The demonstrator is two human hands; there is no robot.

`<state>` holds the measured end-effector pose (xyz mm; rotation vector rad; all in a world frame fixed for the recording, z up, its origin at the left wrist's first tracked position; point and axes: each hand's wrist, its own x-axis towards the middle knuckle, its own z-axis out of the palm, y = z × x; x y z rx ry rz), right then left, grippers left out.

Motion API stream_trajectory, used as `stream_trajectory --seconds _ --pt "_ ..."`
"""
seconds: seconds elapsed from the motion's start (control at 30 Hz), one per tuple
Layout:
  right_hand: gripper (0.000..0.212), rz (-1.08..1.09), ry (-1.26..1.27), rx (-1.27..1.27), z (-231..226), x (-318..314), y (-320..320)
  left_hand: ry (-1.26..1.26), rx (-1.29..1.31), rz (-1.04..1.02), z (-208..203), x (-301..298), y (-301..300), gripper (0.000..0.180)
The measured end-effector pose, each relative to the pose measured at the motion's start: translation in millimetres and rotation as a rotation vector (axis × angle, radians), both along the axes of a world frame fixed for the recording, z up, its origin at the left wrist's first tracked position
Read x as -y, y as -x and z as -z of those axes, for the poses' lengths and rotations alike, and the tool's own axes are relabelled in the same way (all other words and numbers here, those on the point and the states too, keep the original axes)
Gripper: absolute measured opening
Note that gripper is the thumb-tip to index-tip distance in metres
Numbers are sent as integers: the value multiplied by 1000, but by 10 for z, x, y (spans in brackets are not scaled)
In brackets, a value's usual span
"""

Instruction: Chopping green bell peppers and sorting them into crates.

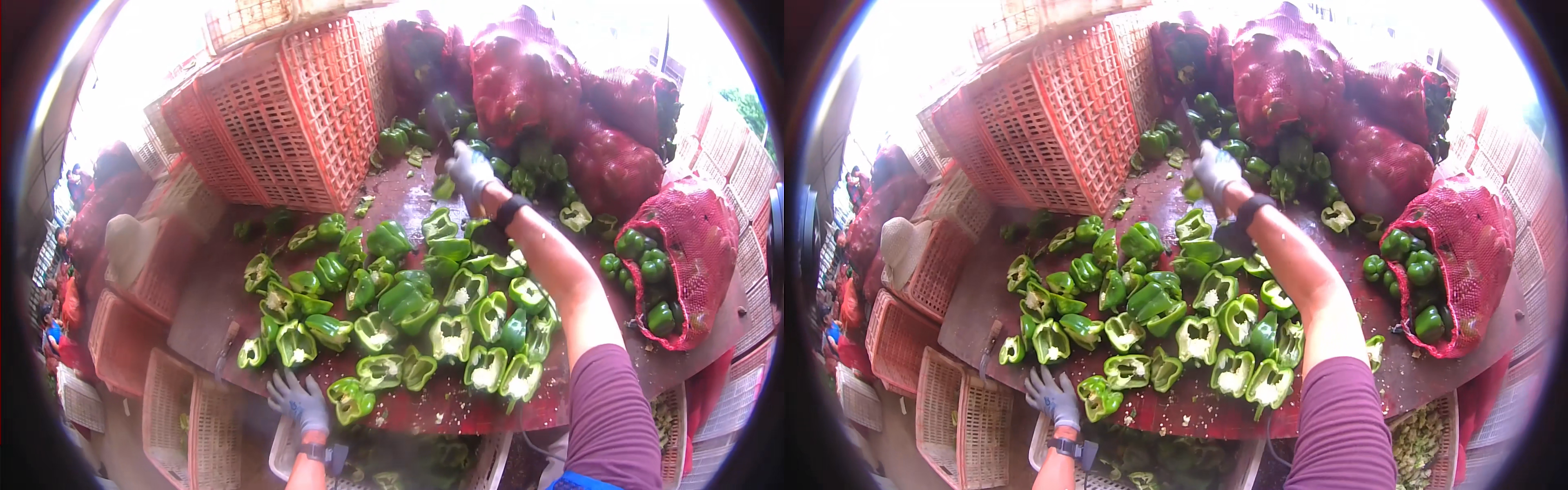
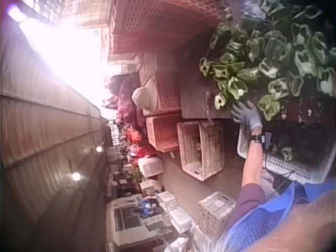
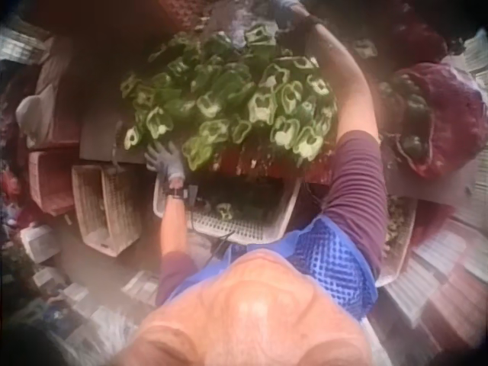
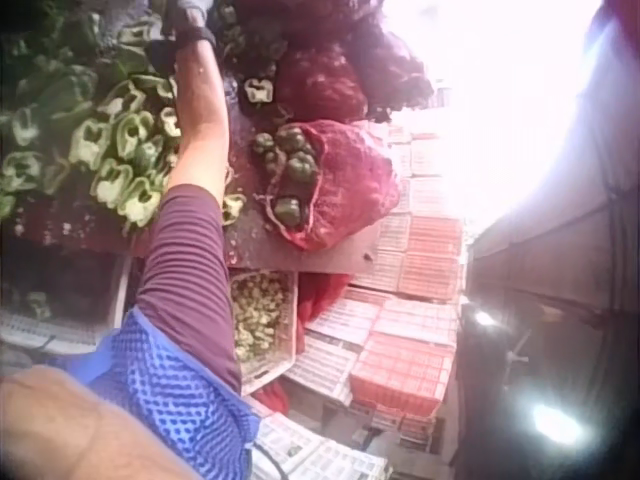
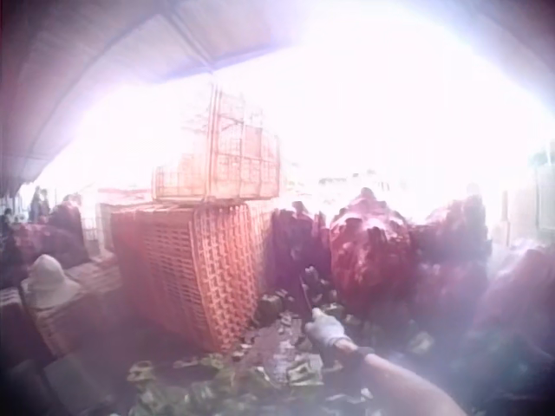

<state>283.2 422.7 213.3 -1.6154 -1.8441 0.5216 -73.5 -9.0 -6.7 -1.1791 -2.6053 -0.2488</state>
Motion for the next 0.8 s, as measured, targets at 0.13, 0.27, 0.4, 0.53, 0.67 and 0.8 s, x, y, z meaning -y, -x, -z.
stream_trajectory --seconds 0.13,0.27,0.4,0.53,0.67,0.8 --pt "43 185 30 -40 -28 -735 -313 43 -16 34 -54 -45 -59 60" --pt "39 228 87 195 667 -1061 -392 51 -55 37 -22 -33 -40 58" --pt "35 -227 40 590 723 -709 -315 34 -83 44 59 -27 7 57" --pt "29 -644 -62 845 601 -74 -90 17 -38 26 -16 30 10 57" --pt "33 -586 167 395 256 98 -531 16 7 17 -121 -72 -65 57" --pt "30 -31 -235 319 24 -362 -769 18 -18 20 -49 -89 -40 57"
